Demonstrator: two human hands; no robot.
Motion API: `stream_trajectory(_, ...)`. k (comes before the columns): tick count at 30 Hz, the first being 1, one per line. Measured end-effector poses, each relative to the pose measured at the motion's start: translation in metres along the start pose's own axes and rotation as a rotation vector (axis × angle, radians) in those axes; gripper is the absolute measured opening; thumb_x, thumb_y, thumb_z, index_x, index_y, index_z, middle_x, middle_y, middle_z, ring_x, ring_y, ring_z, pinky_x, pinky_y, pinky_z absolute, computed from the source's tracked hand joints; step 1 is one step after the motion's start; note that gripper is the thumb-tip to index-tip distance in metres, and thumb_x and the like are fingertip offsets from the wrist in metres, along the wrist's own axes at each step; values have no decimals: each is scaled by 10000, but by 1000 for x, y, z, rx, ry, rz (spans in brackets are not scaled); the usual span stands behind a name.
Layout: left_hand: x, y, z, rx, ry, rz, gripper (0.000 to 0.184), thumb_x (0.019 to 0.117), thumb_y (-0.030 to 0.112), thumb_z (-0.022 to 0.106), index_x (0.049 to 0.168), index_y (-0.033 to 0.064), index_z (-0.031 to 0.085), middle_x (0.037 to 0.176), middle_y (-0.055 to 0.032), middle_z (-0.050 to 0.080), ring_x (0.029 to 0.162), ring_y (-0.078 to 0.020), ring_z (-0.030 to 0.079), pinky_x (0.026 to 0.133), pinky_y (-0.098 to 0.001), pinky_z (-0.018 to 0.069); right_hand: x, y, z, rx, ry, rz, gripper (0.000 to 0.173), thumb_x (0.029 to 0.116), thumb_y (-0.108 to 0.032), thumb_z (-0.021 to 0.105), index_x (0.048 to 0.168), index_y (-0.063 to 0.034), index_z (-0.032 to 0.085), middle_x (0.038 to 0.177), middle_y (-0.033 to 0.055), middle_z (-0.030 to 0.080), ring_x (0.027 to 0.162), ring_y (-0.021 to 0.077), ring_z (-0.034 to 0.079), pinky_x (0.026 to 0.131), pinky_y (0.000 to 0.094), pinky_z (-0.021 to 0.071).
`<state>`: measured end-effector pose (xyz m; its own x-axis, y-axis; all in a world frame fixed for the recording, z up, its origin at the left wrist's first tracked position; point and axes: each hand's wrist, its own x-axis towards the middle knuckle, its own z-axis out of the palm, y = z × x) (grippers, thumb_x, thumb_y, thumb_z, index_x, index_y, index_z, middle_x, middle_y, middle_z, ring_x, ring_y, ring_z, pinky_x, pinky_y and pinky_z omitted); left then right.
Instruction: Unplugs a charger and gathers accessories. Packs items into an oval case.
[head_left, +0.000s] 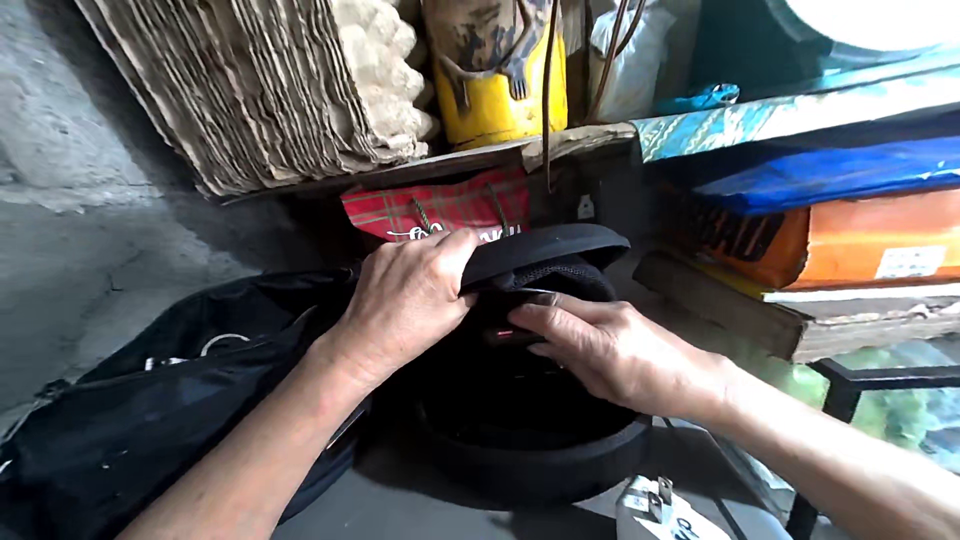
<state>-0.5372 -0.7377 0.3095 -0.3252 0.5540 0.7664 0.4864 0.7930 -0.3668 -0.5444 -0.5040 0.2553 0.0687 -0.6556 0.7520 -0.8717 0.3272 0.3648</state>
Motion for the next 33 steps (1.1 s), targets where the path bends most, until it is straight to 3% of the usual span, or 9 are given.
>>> stream_trajectory(7,-2,5,-2,3,-5,-13,333,763,250,786,1020,55,701,809,-115,679,655,-306,670,522,-493,489,3,-13,-7,-169,-134,80,159,998,-167,564,1017,-83,697,756,61,642,578,196,641,452,332,505)
stream_trajectory(12,-12,6,4,-37,30,-43,416,773,345,764,1074,62,719,890,-111,712,775,-310,711,605,-511,553,-15,-9,-18,-133,0,85,180,1026,-161,541,1066,-54,682,818,60,663,701,146,652,596,253,532)
stream_trajectory(17,-26,8,17,-31,269,66,690,856,467,732,1379,42,582,1277,-211,645,1112,-359,664,832,-491,570,-24,-3,-22,-165,136,107,195,1023,-161,561,1075,-18,682,860,79,684,766,100,645,682,180,521)
stream_trajectory(19,-34,19,11,-17,388,215,519,955,433,684,1306,80,536,1316,-200,577,1201,-326,594,982,-448,503,-24,-1,-20,-158,149,111,190,1025,-157,563,1069,-16,683,869,80,688,786,94,651,703,173,526)
stream_trajectory(21,-41,39,2,-42,402,366,225,1017,304,637,1115,115,564,1112,-116,621,1014,-244,617,888,-364,495,-23,2,-20,-147,161,127,190,1011,-155,573,1067,-15,691,878,73,697,791,84,661,713,167,536)
stream_trajectory(24,-41,56,9,-213,69,393,181,1005,102,546,892,59,680,825,-99,707,726,-224,690,619,-328,555,-19,7,-22,-129,172,146,200,982,-145,594,1078,-6,702,863,65,691,752,83,655,664,179,534)
stream_trajectory(26,-35,48,14,-282,-282,211,201,940,92,584,1028,12,747,982,-145,760,888,-280,759,755,-415,620,-16,9,-23,-128,166,151,201,964,-139,602,1081,-9,702,863,64,692,753,91,659,660,189,536)
stream_trajectory(29,-11,40,14,-330,-823,-33,493,989,84,583,1480,69,537,1417,-179,604,1334,-342,566,1115,-518,437,-13,14,-23,-118,158,146,200,950,-134,610,1082,-15,702,865,59,684,734,89,651,642,193,537)
stream_trajectory(33,-1,47,27,-352,-877,23,477,1009,164,493,1481,181,563,1304,-158,682,1274,-347,600,1115,-540,392,-11,22,-22,-100,152,151,214,926,-122,622,1090,-11,703,883,67,697,742,99,665,654,211,552)
